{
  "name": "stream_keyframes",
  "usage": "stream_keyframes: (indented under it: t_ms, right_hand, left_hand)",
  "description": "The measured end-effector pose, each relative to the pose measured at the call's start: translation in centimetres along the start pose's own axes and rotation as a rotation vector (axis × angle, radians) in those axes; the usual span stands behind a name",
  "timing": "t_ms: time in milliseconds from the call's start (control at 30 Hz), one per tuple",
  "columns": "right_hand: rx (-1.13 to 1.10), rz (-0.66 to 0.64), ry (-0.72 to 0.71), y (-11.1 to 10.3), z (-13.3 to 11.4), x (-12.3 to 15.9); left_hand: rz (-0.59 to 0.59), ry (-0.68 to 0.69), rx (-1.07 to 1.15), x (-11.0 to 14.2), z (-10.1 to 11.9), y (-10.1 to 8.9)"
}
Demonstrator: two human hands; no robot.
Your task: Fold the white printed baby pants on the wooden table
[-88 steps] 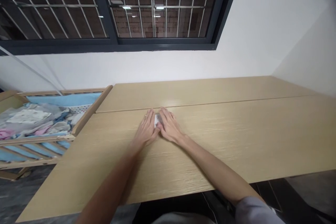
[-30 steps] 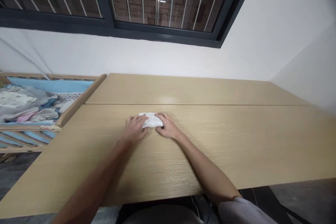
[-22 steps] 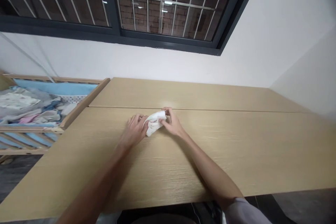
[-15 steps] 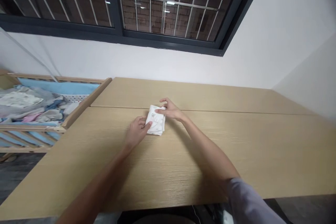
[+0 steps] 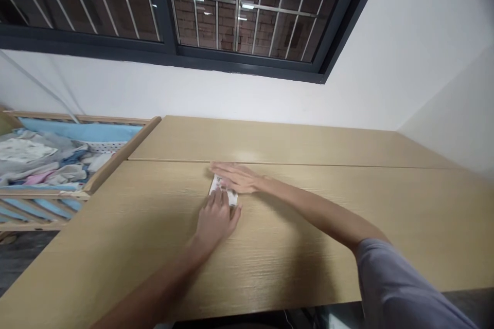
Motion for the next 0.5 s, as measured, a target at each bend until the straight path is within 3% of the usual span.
stream_keyframes:
  t_ms: [67, 167, 300, 500]
  right_hand:
    - [-0.034, -0.068, -0.14, 0.7, -2.0, 0.8]
    - [-0.078, -0.1, -0.173, 2.0, -2.6, 1.7]
    - [-0.085, -0.146, -0.044, 2.4, 0.1, 1.4]
    - [-0.084, -0.121, 0.024, 1.7, 4.4, 0.1]
  left_hand:
    - [-0.087, 0.031, -0.018, 0.8, 0.9, 1.1]
    - [-0.145, 0.07, -0.006, 1.3, 1.1, 2.2]
    - [-0.129, 0.05, 0.015, 1.2, 0.4, 2.9]
    - [-0.168, 0.056, -0.011, 1.0, 0.6, 2.9]
Point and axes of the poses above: each hand's wrist, its own x-axis away from the middle knuckle, its own y-axis out of the palm, z = x × y, the point moved 4 cm from there along -x, towards the middle knuckle, and after that the axes turned 2 degrees about x, right-handed, at the moved point
